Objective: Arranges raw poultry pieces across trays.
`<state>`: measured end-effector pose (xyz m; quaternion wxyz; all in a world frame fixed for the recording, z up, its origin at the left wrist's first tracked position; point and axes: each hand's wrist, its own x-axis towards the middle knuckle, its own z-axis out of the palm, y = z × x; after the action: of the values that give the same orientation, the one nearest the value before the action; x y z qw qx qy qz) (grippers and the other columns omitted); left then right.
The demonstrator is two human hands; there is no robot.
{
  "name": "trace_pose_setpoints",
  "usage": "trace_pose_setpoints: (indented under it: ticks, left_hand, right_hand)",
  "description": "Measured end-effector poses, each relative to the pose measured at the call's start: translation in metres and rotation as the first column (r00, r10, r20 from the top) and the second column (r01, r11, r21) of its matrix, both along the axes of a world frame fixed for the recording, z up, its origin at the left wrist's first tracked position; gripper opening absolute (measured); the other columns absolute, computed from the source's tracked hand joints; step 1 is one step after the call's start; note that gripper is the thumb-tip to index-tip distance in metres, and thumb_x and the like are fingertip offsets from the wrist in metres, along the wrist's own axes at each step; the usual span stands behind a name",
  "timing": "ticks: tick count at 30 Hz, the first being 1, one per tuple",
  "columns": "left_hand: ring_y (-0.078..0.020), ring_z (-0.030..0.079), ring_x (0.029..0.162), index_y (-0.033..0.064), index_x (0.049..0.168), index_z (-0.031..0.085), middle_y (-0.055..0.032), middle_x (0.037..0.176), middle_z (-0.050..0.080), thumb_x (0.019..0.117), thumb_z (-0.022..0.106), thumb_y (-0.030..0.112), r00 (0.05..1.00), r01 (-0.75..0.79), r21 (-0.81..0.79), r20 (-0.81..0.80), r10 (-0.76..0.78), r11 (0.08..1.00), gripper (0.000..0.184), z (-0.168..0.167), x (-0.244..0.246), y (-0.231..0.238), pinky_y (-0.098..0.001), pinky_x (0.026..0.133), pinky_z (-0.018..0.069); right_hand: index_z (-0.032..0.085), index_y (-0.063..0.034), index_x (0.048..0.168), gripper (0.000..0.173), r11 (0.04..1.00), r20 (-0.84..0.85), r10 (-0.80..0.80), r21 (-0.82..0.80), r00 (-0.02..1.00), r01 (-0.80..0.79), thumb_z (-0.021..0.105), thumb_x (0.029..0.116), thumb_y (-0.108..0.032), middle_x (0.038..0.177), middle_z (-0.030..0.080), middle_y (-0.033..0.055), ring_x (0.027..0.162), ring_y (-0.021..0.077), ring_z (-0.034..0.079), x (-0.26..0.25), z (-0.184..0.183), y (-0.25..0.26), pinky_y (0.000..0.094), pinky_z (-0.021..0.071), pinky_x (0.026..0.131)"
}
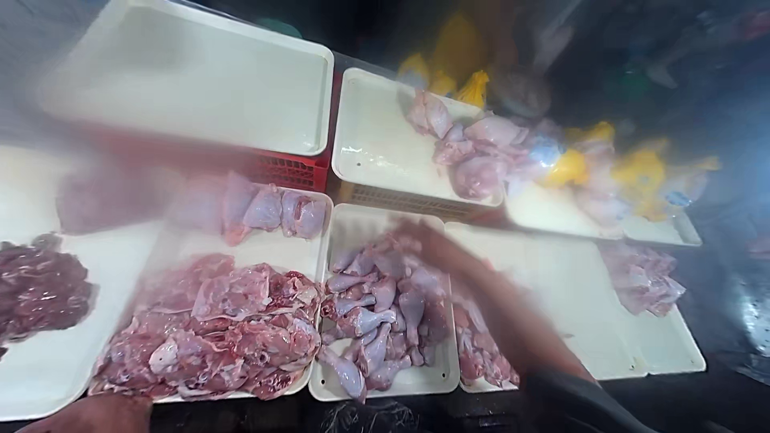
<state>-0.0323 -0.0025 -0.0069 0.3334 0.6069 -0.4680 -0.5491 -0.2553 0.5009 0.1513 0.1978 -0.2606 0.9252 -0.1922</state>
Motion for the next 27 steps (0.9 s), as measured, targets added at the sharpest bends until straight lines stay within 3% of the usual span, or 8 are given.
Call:
trace_pose_setpoints:
  ticks: [3, 7, 14, 17, 19, 22, 24, 27]
  left_hand:
    - [-0.0269, 0.056, 0.129, -0.0034, 0.151, 0.037, -0.0222, 0.144, 0.054, 0.1126, 0.012, 0.041, 0.999, 0.017, -0.005, -0.032, -0.017, 1.0, 0.064, -0.002, 0.004, 0.002, -0.0488, 0.103, 0.0505]
    - [-0.0331, 0.054, 0.132, -0.0048, 0.151, 0.038, -0.0258, 0.147, 0.051, 0.1098, 0.004, 0.052, 0.999, -0.034, 0.009, 0.033, 0.034, 0.999, 0.078, 0.002, -0.004, 0.005, -0.0562, 0.103, 0.049]
    - [-0.0355, 0.062, 0.119, -0.0051, 0.141, 0.052, -0.0269, 0.133, 0.061, 0.1076, 0.007, 0.061, 0.967, -0.217, 0.056, 0.15, 0.207, 0.975, 0.087, 0.002, -0.013, -0.006, -0.057, 0.096, 0.0515]
    - [-0.0371, 0.059, 0.123, -0.0037, 0.143, 0.05, -0.0271, 0.137, 0.058, 0.1052, 0.006, 0.066, 0.964, -0.229, 0.105, 0.165, 0.21, 0.968, 0.091, 0.004, -0.015, -0.007, -0.0578, 0.099, 0.0496]
    - [-0.0399, 0.055, 0.131, -0.0047, 0.145, 0.048, -0.029, 0.143, 0.053, 0.1044, 0.004, 0.067, 0.956, -0.234, 0.105, 0.204, 0.21, 0.966, 0.093, 0.003, -0.015, -0.01, -0.06, 0.104, 0.0456]
    - [-0.0402, 0.051, 0.135, -0.0028, 0.144, 0.049, -0.0281, 0.146, 0.052, 0.1039, 0.002, 0.066, 0.947, -0.23, 0.078, 0.247, 0.205, 0.97, 0.093, 0.0, -0.016, -0.013, -0.0615, 0.107, 0.0421]
    - [-0.0395, 0.052, 0.134, -0.002, 0.145, 0.049, -0.0272, 0.145, 0.053, 0.1029, -0.001, 0.067, 0.945, -0.22, 0.083, 0.266, 0.191, 0.972, 0.095, -0.003, -0.016, -0.016, -0.0611, 0.106, 0.0432]
    - [-0.039, 0.057, 0.129, -0.0019, 0.139, 0.054, -0.0264, 0.139, 0.058, 0.102, 0.0, 0.07, 0.939, -0.243, 0.084, 0.269, 0.213, 0.966, 0.097, -0.012, -0.017, -0.017, -0.0602, 0.102, 0.0466]
  right_hand:
    - [0.062, -0.0117, 0.138, 0.038, 0.942, -0.414, -0.291, 0.035, 0.863, 0.334, 0.057, 0.1035, -0.027, 0.14, 0.062, 0.0138, 0.128, 0.0332, 0.061, -0.08, 0.044, 0.033, 0.0595, 0.0491, 0.105]
    - [0.054, -0.0122, 0.146, 0.066, 0.838, -0.36, -0.381, 0.254, 0.852, 0.482, 0.072, 0.0921, -0.045, 0.144, 0.057, 0.0226, 0.128, 0.0483, 0.056, -0.16, 0.051, 0.077, 0.0755, 0.0428, 0.1]
    - [0.057, -0.0041, 0.138, 0.051, 0.734, -0.484, -0.339, 0.401, 0.807, 0.549, 0.067, 0.0956, -0.032, 0.124, 0.061, 0.0391, 0.109, 0.0652, 0.059, -0.169, 0.016, 0.051, 0.0843, 0.0428, 0.082]
    - [0.055, -0.0057, 0.14, 0.052, 0.806, -0.447, -0.439, 0.187, 0.779, 0.562, 0.069, 0.0956, -0.03, 0.123, 0.064, 0.0348, 0.114, 0.0556, 0.061, -0.159, 0.031, 0.056, 0.0751, 0.0466, 0.092]
    - [0.047, 0.0006, 0.146, 0.057, 0.839, -0.326, -0.544, -0.225, 0.773, 0.496, 0.067, 0.0971, -0.021, 0.139, 0.057, 0.0276, 0.127, 0.0352, 0.059, -0.146, 0.04, 0.048, 0.0488, 0.0502, 0.107]
    - [0.043, -0.0006, 0.144, 0.057, 0.53, -0.011, -0.558, -0.775, 0.83, 0.346, 0.067, 0.0955, -0.016, 0.133, 0.057, 0.0156, 0.113, 0.0226, 0.065, -0.119, 0.04, -0.001, 0.0412, 0.0598, 0.093]
    - [0.041, -0.0088, 0.146, 0.057, 0.425, 0.088, -0.409, -0.862, 0.908, 0.275, 0.067, 0.0952, -0.018, 0.129, 0.06, 0.0084, 0.108, 0.0213, 0.067, -0.106, 0.043, -0.052, 0.045, 0.0611, 0.089]
    - [0.042, -0.0129, 0.145, 0.058, 0.473, 0.125, -0.191, -0.857, 0.974, 0.203, 0.068, 0.0943, -0.019, 0.117, 0.066, 0.0009, 0.099, 0.0132, 0.069, -0.083, 0.053, -0.145, 0.0386, 0.0612, 0.086]
